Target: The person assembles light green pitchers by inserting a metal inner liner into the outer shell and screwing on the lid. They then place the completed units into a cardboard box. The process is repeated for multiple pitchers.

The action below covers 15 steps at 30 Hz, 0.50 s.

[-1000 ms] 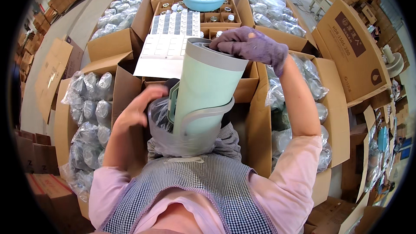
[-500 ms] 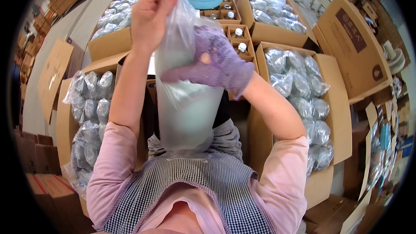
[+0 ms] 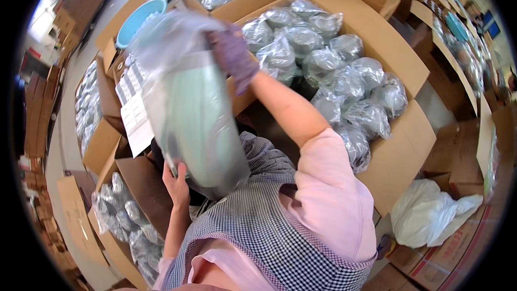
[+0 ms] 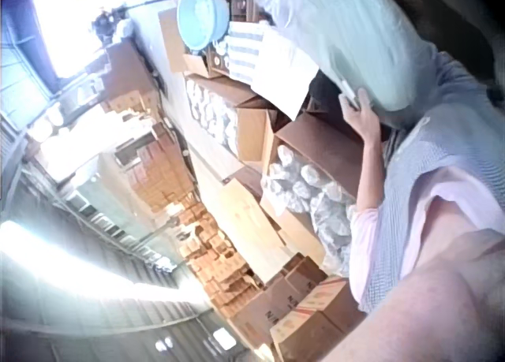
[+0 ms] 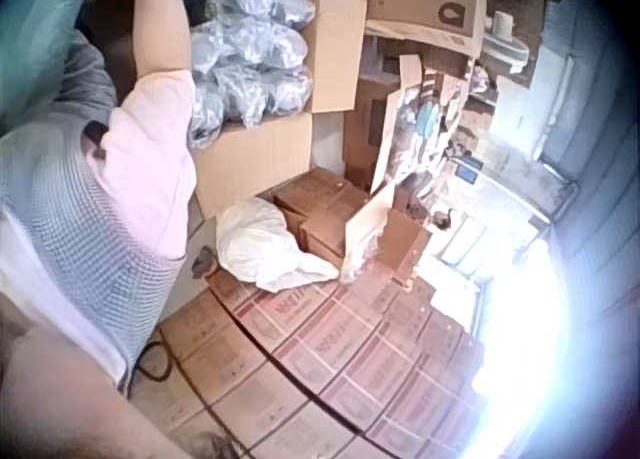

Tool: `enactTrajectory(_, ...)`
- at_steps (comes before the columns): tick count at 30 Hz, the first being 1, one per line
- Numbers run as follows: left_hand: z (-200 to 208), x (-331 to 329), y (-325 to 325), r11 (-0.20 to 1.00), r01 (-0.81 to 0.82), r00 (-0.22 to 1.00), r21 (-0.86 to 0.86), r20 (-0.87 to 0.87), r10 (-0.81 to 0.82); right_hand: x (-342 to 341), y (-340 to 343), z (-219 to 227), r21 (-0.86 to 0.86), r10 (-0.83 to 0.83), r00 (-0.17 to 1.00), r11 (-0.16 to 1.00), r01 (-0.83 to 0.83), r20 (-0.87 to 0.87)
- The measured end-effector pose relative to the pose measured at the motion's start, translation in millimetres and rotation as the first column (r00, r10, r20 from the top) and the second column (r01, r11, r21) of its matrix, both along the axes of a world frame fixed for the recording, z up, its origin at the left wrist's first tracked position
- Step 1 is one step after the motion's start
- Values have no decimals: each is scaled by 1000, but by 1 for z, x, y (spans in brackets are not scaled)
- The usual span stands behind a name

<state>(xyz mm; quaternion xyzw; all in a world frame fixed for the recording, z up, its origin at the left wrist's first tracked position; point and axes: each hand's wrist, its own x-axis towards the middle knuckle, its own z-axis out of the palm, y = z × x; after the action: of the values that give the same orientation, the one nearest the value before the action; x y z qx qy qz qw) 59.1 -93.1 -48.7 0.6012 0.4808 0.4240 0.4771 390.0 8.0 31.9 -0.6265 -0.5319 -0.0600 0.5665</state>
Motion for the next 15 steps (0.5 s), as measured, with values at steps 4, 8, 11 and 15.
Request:
enactTrajectory(4,13,31,3,992,2,1000,128,21,-5,61,-22,-31,290,400,248,877,-384,-882)
enactTrajectory(8,16,38,8,916,15,984,401,-168,58,75,-37,-70,398,428,57,876,-273,-902)
enactTrajectory(11,37,43,18,851,110,949,513,-310,64,84,-60,-71,-198,-39,660,966,-167,-750)
enactTrajectory(15,74,63,59,787,302,882,538,-472,-16,111,-82,-97,-343,-42,971,938,-42,-235)
